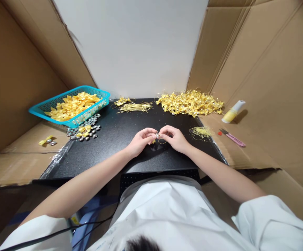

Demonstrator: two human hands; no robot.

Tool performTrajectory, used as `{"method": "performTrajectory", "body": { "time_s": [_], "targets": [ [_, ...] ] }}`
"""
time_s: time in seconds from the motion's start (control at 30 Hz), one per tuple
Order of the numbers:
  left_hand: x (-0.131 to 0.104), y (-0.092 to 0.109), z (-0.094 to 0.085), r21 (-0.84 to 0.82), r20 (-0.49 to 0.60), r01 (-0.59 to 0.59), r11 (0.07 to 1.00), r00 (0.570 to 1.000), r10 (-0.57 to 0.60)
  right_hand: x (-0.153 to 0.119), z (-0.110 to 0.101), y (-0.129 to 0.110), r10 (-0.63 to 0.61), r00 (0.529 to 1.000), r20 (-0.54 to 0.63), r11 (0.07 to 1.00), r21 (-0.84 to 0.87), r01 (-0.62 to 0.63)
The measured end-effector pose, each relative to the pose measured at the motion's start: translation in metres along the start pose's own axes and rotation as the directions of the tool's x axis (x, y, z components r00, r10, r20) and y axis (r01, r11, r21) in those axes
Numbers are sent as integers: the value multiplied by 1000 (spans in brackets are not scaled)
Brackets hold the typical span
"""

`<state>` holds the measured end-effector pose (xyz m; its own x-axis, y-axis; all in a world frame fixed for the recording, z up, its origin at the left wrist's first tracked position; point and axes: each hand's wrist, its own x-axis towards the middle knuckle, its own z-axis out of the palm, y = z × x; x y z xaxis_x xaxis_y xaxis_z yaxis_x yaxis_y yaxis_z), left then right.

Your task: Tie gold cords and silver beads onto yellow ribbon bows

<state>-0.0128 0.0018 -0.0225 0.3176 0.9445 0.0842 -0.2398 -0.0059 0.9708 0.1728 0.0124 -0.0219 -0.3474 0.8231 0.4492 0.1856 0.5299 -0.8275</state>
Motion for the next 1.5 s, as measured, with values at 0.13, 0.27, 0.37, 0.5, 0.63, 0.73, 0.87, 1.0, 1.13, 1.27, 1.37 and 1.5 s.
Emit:
{"method": "performTrajectory", "body": {
  "time_s": [0.13,0.27,0.37,0.5,0.63,0.73,0.87,1.0,1.13,1.27,1.37,1.5],
  "targets": [
    [1,-1,0,26,-49,-33,999,998,34,1,-1,-2,-20,999,-48,1000,-22,19],
    [-1,2,2,86,-90,-48,995,994,56,1,-3,-8,-65,991,-120,989,-142,48],
    [-1,4,3,104,-99,-60,993,993,70,1,-3,-8,-12,997,-71,990,-138,2],
    [-1,3,2,94,-97,-60,994,993,69,2,-1,-4,70,997,30,991,-117,-66],
    [0,3,1,97,-71,-44,994,996,51,1,1,-4,15,999,29,986,-164,-11],
    [0,4,2,120,-57,-36,992,997,43,0,1,-5,-29,1000,6,984,-174,30],
    [-1,4,3,131,-76,-34,991,996,44,0,-2,-9,-108,989,-101,967,-240,81],
    [-1,2,2,108,-82,-46,993,995,55,0,-4,-11,-197,976,-93,945,-282,163],
    [0,-1,0,114,-69,-50,992,996,58,0,-1,-11,-179,983,-51,947,-281,157],
    [0,0,2,140,-82,-54,989,994,66,2,-2,-11,-157,987,-45,958,-249,141],
    [1,3,2,133,-143,-55,990,987,74,5,-8,-9,-125,984,-124,970,-225,95],
    [6,5,-3,142,-280,-62,988,955,100,6,-14,-1,-13,993,-115,929,-369,-30]
  ]
}}
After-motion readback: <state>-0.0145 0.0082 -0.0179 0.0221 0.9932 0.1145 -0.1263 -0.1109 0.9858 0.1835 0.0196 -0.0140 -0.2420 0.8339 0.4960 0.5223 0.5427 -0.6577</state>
